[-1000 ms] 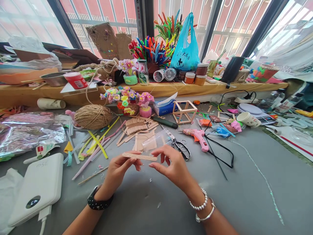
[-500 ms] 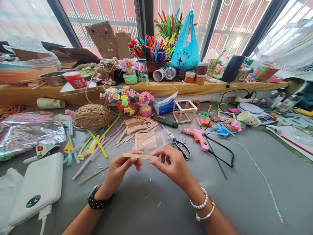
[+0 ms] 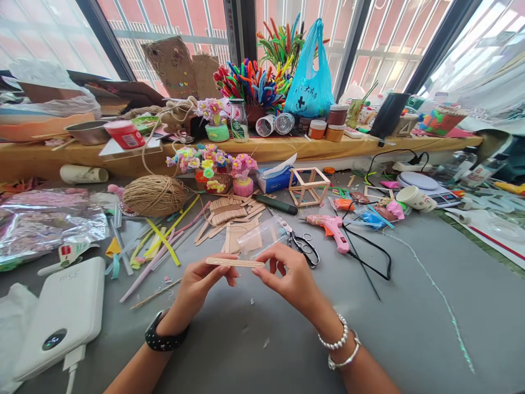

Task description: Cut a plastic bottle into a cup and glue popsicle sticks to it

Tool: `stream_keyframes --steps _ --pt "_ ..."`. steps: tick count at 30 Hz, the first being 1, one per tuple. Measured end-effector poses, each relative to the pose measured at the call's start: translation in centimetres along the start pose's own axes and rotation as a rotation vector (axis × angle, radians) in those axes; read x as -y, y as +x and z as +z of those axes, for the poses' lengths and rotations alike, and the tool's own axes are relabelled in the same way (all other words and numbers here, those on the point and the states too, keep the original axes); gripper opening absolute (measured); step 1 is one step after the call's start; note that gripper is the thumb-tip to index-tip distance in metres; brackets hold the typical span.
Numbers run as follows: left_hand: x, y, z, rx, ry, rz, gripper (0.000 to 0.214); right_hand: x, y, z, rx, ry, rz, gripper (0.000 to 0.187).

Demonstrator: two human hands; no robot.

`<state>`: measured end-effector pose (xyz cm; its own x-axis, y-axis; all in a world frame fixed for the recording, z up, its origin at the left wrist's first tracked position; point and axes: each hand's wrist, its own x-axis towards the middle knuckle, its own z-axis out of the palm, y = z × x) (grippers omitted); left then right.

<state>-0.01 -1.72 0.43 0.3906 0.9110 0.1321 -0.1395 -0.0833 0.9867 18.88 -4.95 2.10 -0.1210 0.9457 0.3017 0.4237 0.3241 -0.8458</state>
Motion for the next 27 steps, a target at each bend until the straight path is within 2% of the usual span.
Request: stream_keyframes --steps 19,27 --pt "-0.79 0.19 -0.2 -0.063 0.075 -0.024 0.02 -0.05 -0.01 -0.02 0.004 -0.039 0.006 0.013" --pt "-0.88 0.38 -0.59 -0.048 0.118 -0.043 0.019 -0.27 -0.01 -0.16 0.012 -0.045 0.01 0.012"
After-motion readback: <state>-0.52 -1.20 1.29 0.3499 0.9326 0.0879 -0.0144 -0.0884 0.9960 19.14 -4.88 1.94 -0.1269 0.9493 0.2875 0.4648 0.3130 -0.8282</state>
